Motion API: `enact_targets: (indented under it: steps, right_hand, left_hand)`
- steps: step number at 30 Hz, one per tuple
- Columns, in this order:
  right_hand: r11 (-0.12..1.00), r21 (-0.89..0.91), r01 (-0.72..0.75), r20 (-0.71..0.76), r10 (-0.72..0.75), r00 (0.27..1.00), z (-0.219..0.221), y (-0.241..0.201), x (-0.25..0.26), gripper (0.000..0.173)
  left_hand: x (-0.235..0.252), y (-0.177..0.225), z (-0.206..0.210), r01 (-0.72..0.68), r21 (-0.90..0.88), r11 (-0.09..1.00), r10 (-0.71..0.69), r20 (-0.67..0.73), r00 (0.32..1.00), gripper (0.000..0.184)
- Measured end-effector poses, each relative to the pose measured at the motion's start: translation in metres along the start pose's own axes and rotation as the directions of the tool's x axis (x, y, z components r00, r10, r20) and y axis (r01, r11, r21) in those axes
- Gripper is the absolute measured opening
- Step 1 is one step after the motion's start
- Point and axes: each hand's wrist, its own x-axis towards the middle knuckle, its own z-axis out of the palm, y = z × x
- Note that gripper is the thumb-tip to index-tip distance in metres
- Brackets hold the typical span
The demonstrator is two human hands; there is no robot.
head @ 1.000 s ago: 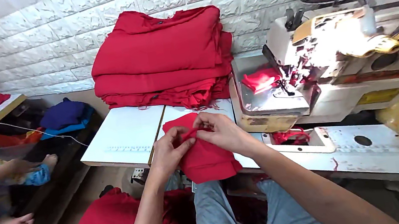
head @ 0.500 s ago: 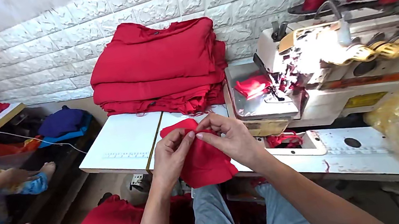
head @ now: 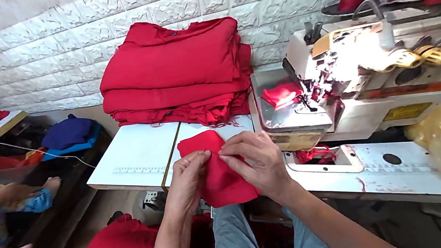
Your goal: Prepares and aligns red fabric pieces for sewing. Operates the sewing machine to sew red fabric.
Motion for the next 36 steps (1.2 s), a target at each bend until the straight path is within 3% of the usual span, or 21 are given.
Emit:
enact_targets:
  steps: [4, 8, 10, 13, 17, 20, 22, 30, 36]
  right_hand:
    - [0.998, -0.051, 0.021, -0.019, -0.022, 1.000, 0.003, -0.001, -0.003, 0.013]
    - [0.966, 0.130, -0.222, 0.198, 0.195, 0.961, 0.002, 0.003, -0.009, 0.035]
    - [0.918, 0.229, -0.324, 0.227, 0.273, 0.935, 0.000, 0.002, -0.009, 0.031]
    - [0.914, 0.286, -0.287, 0.157, 0.251, 0.955, -0.001, 0.001, -0.006, 0.012]
    - [0.985, 0.146, -0.088, 0.004, 0.089, 0.996, -0.001, 0.002, -0.009, 0.010]
    - [0.994, 0.100, 0.035, -0.042, -0.031, 0.999, -0.003, -0.001, -0.009, 0.012]
    - [0.985, 0.160, 0.063, -0.044, -0.057, 0.997, -0.005, -0.008, -0.007, 0.010]
    - [0.916, 0.349, -0.197, 0.082, 0.180, 0.980, -0.013, -0.014, 0.006, 0.028]
    - [0.879, 0.402, -0.255, 0.079, 0.245, 0.966, -0.014, -0.014, 0.006, 0.035]
  left_hand:
    - [0.003, -0.004, -0.002, 0.025, -0.002, 1.000, -0.025, -0.002, 1.000, 0.033]
    - [0.001, -0.007, -0.002, 0.001, 0.060, 0.998, -0.003, 0.034, 0.999, 0.030]
    - [0.001, -0.007, -0.002, -0.027, 0.092, 0.995, 0.022, 0.048, 0.999, 0.028]
    - [0.000, -0.005, 0.000, -0.003, 0.079, 0.997, 0.000, 0.038, 0.999, 0.029]
    - [0.002, -0.006, -0.001, 0.032, 0.001, 0.999, -0.032, 0.037, 0.999, 0.031]
    - [0.006, -0.008, -0.002, -0.019, 0.073, 0.997, 0.018, 0.020, 1.000, 0.026]
    - [0.006, -0.006, -0.001, -0.062, 0.136, 0.989, 0.060, 0.018, 0.998, 0.018]
    - [0.002, 0.003, -0.002, -0.277, 0.285, 0.918, 0.206, 0.257, 0.944, 0.012]
    - [-0.001, 0.003, -0.003, -0.352, 0.338, 0.873, 0.239, 0.331, 0.913, 0.016]
